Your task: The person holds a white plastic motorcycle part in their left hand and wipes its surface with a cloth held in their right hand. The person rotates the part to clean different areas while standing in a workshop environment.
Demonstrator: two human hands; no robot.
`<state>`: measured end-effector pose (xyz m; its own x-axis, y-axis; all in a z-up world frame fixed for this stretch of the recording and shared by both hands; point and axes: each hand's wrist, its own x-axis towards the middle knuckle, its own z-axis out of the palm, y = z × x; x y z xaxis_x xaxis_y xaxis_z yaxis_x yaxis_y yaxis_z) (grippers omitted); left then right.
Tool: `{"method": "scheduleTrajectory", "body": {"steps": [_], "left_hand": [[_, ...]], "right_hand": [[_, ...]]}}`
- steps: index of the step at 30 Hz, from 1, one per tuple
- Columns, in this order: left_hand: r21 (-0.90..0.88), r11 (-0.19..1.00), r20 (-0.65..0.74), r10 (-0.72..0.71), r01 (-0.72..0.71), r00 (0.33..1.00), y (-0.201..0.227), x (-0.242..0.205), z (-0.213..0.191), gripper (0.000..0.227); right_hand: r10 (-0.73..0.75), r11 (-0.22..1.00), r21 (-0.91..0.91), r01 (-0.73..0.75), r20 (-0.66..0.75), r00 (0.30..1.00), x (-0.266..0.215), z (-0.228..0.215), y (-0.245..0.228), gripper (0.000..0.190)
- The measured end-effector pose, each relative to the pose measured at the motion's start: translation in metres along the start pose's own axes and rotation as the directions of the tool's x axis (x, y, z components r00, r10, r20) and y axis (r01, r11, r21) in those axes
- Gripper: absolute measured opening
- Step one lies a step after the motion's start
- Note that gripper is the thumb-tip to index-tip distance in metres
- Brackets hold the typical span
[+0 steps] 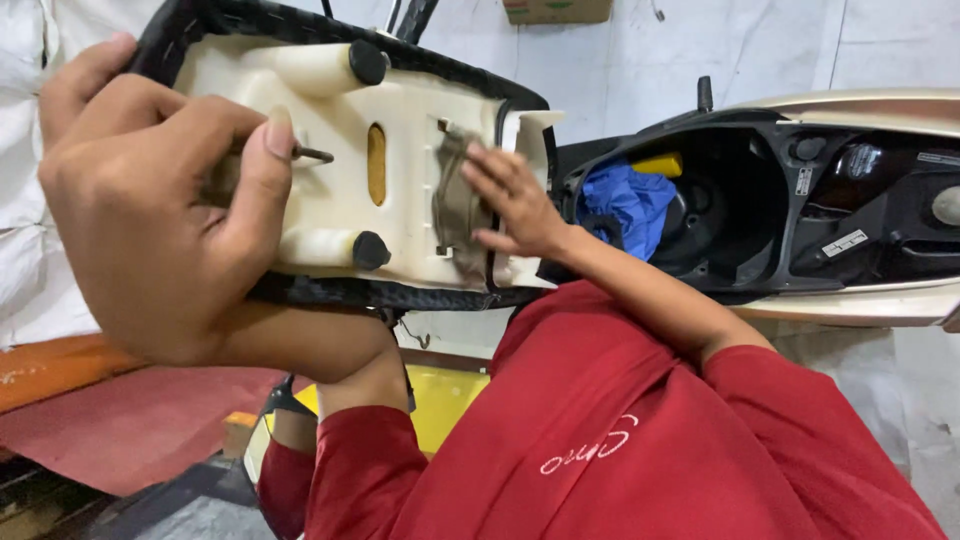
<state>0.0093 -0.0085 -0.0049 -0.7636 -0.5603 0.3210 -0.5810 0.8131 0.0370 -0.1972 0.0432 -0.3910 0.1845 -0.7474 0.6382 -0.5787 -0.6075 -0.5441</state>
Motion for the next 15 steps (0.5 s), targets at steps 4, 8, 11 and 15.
{"method": "scheduleTrajectory", "body": {"steps": [4, 8, 11, 15], "left_hand": [[-0.015, 1.0, -0.004, 0.004, -0.004, 1.0, -0.011, 0.008, 0.002, 0.02], [0.002, 1.0, -0.013, 0.021, -0.02, 1.0, -0.008, 0.003, -0.001, 0.018], [-0.011, 0.999, -0.015, 0.05, -0.05, 0.999, -0.011, -0.001, 0.001, 0.015], [-0.001, 0.999, -0.013, 0.04, -0.04, 0.999, -0.016, 0.003, 0.001, 0.018]], "right_hand": [[0.239, 0.96, 0.174, -0.219, -0.104, 0.965, 0.03, -0.004, 0.006, 0.076], [0.169, 0.966, 0.218, -0.137, -0.131, 0.977, 0.028, 0.005, -0.017, 0.069], [0.029, 0.984, 0.176, -0.004, -0.14, 0.99, 0.012, 0.008, -0.02, 0.063], [0.332, 0.938, 0.142, -0.317, -0.097, 0.938, 0.028, 0.006, -0.002, 0.064]]}}
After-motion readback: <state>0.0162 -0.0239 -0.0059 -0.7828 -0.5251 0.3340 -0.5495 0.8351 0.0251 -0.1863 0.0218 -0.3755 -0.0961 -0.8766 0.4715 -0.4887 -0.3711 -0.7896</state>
